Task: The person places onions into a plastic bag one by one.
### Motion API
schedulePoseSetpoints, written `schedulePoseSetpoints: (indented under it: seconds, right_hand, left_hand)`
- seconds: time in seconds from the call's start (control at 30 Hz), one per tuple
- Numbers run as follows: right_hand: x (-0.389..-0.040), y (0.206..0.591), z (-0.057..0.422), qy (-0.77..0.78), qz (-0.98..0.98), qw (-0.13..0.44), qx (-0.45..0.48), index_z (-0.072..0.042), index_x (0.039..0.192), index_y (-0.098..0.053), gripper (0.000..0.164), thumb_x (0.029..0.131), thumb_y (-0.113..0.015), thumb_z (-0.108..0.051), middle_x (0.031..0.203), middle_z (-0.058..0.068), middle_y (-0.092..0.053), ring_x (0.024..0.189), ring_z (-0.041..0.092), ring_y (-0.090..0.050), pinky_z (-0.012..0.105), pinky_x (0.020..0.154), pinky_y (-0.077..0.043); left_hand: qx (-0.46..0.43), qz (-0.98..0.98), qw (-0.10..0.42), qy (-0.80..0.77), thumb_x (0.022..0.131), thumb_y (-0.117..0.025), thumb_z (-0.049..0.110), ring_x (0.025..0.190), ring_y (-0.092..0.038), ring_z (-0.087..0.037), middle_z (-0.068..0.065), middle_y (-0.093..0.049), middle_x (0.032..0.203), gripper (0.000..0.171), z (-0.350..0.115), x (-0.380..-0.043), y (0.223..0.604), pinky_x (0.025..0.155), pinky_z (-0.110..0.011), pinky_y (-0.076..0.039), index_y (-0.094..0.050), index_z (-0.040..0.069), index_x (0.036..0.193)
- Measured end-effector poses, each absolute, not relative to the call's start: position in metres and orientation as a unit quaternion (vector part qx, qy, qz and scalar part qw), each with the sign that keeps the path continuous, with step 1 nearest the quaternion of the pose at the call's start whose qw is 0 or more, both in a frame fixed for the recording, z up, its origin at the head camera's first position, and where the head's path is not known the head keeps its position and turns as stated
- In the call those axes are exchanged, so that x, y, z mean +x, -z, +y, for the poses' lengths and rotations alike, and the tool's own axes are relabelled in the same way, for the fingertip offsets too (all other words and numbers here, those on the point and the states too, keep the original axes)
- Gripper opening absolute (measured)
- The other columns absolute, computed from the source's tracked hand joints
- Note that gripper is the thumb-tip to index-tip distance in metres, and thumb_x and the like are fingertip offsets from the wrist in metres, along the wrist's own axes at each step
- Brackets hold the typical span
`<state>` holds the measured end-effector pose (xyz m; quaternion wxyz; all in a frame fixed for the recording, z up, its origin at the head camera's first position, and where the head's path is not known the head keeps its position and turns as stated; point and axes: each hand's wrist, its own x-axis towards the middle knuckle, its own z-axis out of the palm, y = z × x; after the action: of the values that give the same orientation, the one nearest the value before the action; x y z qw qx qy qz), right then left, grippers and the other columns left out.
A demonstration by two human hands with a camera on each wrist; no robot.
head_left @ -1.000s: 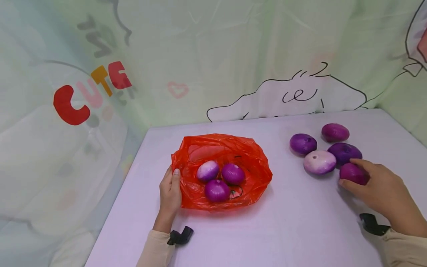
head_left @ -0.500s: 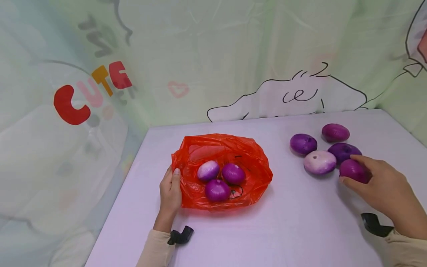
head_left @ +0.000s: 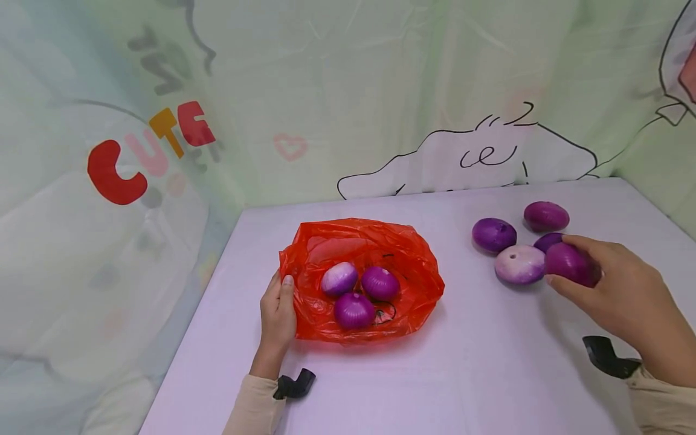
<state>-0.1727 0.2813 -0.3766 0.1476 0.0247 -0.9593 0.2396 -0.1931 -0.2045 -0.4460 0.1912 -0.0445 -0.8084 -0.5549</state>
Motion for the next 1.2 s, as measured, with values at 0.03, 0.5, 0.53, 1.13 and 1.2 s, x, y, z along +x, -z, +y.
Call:
schedulePoseSetpoints:
  seconds: [0.03,0.5,0.53,1.13,1.2]
  right_hand:
    - [-0.172,0.374,0.279,-0.239,-0.96,0.147,0.025,0.008,0.139,-0.054,0.068,0.086,-0.085,-0.022,0.123,0.041,-0.052,0.106,0.054,-0.049,0.074,0.081,-0.045]
    - [-0.175,0.35,0.253,-0.259,-0.949,0.172,0.053,0.004,0.142,-0.056,0.072,0.082,-0.088,-0.019,0.127,0.036,-0.054,0.104,0.052,-0.054,0.076,0.082,-0.047]
    - [-0.176,0.349,0.251,-0.259,-0.948,0.175,0.056,0.003,0.142,-0.056,0.072,0.082,-0.089,-0.019,0.127,0.036,-0.054,0.105,0.053,-0.054,0.076,0.082,-0.046]
    - [-0.182,0.328,0.219,-0.264,-0.936,0.204,0.108,-0.003,0.14,-0.06,0.073,0.076,-0.092,-0.013,0.132,0.03,-0.056,0.107,0.052,-0.057,0.075,0.082,-0.053]
    - [-0.182,0.326,0.216,-0.26,-0.935,0.209,0.117,-0.003,0.139,-0.061,0.072,0.075,-0.093,-0.013,0.13,0.028,-0.058,0.101,0.048,-0.06,0.067,0.078,-0.059]
  left_hand:
    - [-0.044,-0.809,0.192,0.554,0.112,-0.045,0.029,0.132,-0.059,-0.026,-0.006,-0.055,0.152,0.046,-0.204,-0.193,0.446,0.102,-0.043,-0.055,-0.053,0.008,0.152]
    - [-0.042,-0.809,0.188,0.555,0.112,-0.045,0.031,0.133,-0.057,-0.026,-0.006,-0.053,0.154,0.046,-0.204,-0.192,0.445,0.101,-0.043,-0.055,-0.053,0.009,0.152]
    - [-0.041,-0.81,0.188,0.555,0.112,-0.045,0.03,0.133,-0.057,-0.026,-0.006,-0.053,0.154,0.046,-0.204,-0.192,0.445,0.101,-0.044,-0.055,-0.053,0.008,0.152]
    - [-0.052,-0.807,0.202,0.552,0.113,-0.044,0.027,0.14,-0.052,-0.031,-0.009,-0.05,0.158,0.044,-0.205,-0.194,0.448,0.105,-0.049,-0.052,-0.056,0.005,0.15]
    - [-0.052,-0.807,0.204,0.552,0.113,-0.044,0.026,0.14,-0.052,-0.031,-0.01,-0.05,0.157,0.044,-0.205,-0.194,0.448,0.105,-0.049,-0.052,-0.056,0.005,0.149]
